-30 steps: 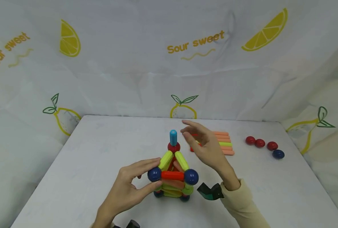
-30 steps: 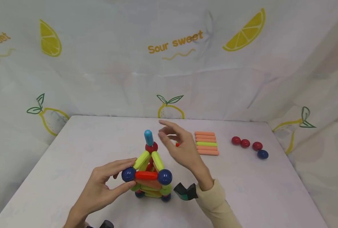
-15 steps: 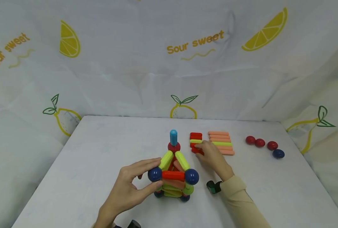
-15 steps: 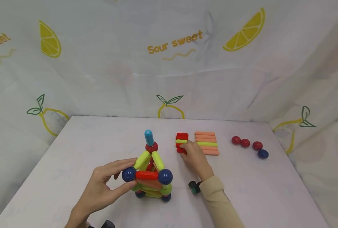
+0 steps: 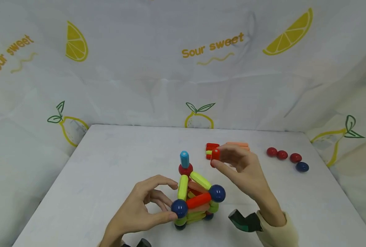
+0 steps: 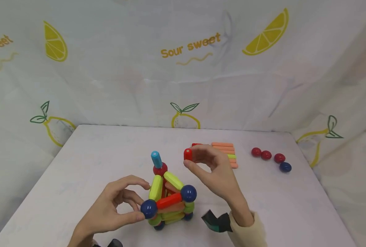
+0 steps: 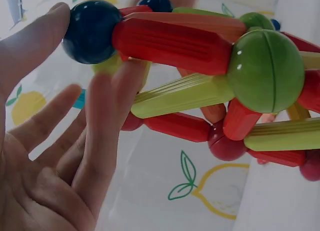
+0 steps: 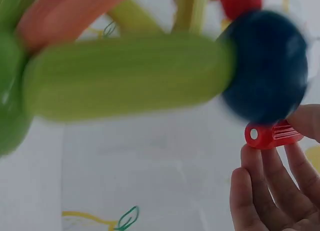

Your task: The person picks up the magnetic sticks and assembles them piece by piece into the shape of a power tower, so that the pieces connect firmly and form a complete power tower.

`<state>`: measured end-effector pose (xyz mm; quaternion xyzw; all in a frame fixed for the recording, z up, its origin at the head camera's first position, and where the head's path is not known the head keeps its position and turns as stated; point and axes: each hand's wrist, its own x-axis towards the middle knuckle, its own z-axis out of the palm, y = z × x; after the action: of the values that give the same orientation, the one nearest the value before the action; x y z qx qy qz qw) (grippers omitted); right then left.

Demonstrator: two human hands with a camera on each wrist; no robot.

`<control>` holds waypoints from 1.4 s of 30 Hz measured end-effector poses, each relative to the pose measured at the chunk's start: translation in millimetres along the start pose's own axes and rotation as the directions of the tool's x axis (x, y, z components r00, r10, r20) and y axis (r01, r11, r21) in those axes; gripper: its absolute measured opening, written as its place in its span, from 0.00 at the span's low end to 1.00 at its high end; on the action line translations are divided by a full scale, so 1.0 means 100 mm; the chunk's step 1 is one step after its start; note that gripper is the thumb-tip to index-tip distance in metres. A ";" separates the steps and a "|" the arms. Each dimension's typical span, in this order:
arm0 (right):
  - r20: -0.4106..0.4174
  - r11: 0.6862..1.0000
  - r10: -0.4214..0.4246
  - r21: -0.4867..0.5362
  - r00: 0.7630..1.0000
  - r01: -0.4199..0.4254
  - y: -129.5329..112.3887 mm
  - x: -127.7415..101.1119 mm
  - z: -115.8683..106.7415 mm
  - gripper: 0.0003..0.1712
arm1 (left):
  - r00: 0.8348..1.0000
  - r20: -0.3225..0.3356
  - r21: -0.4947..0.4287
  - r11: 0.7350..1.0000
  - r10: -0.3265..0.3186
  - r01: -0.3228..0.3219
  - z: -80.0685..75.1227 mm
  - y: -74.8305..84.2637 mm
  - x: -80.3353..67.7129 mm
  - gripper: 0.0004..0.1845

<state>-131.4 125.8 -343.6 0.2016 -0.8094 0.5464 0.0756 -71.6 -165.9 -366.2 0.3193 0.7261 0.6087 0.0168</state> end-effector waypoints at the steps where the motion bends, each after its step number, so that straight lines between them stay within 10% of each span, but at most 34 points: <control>1: 0.005 0.999 -0.032 0.032 0.999 0.032 -0.11 -0.06 -0.03 0.17 | 1.000 -0.011 0.031 0.999 0.006 -0.006 0.00 -0.01 0.01 0.33; 10: 0.093 0.989 -0.149 0.027 0.984 0.147 -0.32 -0.40 -0.05 0.22 | 0.998 -0.058 0.192 0.981 0.005 0.006 0.01 -0.13 0.04 0.56; 27: 0.107 0.991 -0.132 0.008 0.985 0.132 -0.28 -0.46 -0.05 0.24 | 0.957 0.249 0.082 0.981 0.150 -0.175 -0.13 -0.38 0.43 0.61; 42: 0.115 0.988 -0.151 0.062 0.982 0.145 -0.22 -0.40 -0.02 0.26 | 0.992 0.107 0.043 0.996 0.070 -0.075 -0.04 -0.38 0.35 0.44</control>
<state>-85.9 130.4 -338.0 0.2955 -0.7803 0.5477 0.0620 -117.9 -154.4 -386.4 0.3775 0.7261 0.5741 0.0257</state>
